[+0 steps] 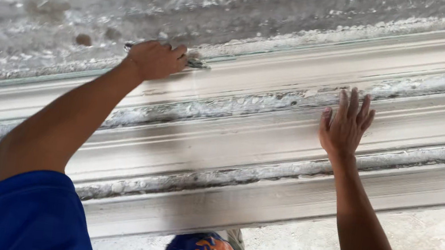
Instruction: The person uses a putty knife to scrape excess plaster off decorative molding pieces, running the blade along the grooves of each piece and moving between pieces on the workbench to clean their surfaces.
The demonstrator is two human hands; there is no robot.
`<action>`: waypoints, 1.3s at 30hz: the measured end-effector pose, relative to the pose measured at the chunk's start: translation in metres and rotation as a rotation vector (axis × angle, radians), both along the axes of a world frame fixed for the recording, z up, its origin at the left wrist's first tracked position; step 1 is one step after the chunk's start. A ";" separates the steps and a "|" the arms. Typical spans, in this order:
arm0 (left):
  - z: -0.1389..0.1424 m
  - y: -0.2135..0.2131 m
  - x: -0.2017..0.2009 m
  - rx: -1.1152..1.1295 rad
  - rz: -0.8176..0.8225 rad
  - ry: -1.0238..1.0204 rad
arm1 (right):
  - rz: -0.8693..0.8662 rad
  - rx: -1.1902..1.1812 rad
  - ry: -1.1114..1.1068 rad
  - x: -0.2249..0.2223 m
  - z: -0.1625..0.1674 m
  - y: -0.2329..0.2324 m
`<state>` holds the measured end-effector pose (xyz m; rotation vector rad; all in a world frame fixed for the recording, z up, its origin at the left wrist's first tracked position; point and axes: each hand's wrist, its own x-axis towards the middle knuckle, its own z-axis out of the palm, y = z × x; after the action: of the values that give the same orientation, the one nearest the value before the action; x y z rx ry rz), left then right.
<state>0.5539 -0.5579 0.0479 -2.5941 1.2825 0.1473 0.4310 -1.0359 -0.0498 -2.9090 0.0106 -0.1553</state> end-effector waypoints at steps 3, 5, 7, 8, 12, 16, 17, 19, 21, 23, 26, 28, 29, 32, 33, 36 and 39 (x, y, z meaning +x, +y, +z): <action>-0.013 -0.066 0.027 -0.060 -0.062 -0.021 | 0.032 -0.010 0.049 0.009 -0.009 -0.019; -0.024 -0.137 0.057 0.033 0.065 0.144 | 0.060 0.043 0.024 0.007 -0.012 -0.014; -0.024 -0.202 0.079 -0.030 -0.010 0.100 | 0.060 0.048 0.014 0.005 -0.009 -0.011; -0.024 -0.232 0.087 -0.067 -0.013 0.128 | 0.062 0.047 -0.005 0.005 -0.007 -0.011; -0.019 -0.340 0.112 -0.128 -0.081 0.036 | 0.089 0.044 -0.032 0.005 0.002 -0.010; -0.025 -0.433 0.127 -0.102 -0.088 0.066 | 0.192 0.032 0.061 0.002 0.008 -0.013; -0.027 -0.455 0.137 -0.106 -0.065 0.101 | 0.261 0.106 0.071 -0.001 0.010 -0.018; -0.032 -0.498 0.154 -0.137 -0.018 0.119 | 0.367 0.244 0.096 0.000 0.015 -0.046; -0.040 -0.546 0.164 -0.197 -0.002 0.134 | 0.404 0.348 0.125 -0.001 0.019 -0.093; -0.044 -0.576 0.174 -0.257 0.026 0.111 | 0.355 0.230 0.050 0.025 0.015 -0.159; -0.048 -0.572 0.173 -0.206 -0.125 0.010 | 0.196 0.299 -0.149 0.065 0.000 -0.295; -0.053 -0.539 0.164 0.092 0.066 0.186 | 0.144 0.220 -0.233 0.078 -0.002 -0.398; -0.054 -0.516 0.157 -0.109 0.033 0.128 | 0.097 0.312 -0.246 0.073 -0.001 -0.448; -0.057 -0.478 0.145 0.071 -0.024 0.131 | -0.183 0.122 -0.252 0.035 0.005 -0.577; -0.061 -0.486 0.146 0.081 -0.037 0.126 | -0.338 0.221 -0.197 0.017 0.006 -0.611; -0.073 -0.582 0.166 0.109 -0.044 0.122 | -0.244 0.140 -0.322 0.013 0.002 -0.718; -0.072 -0.714 0.218 0.047 -0.122 0.058 | -0.198 0.154 -0.289 0.061 -0.010 -0.809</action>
<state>0.7720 -1.2721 -0.0236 -2.4813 1.4353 0.2294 0.4919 -1.8452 -0.0594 -2.7008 0.2502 -0.5794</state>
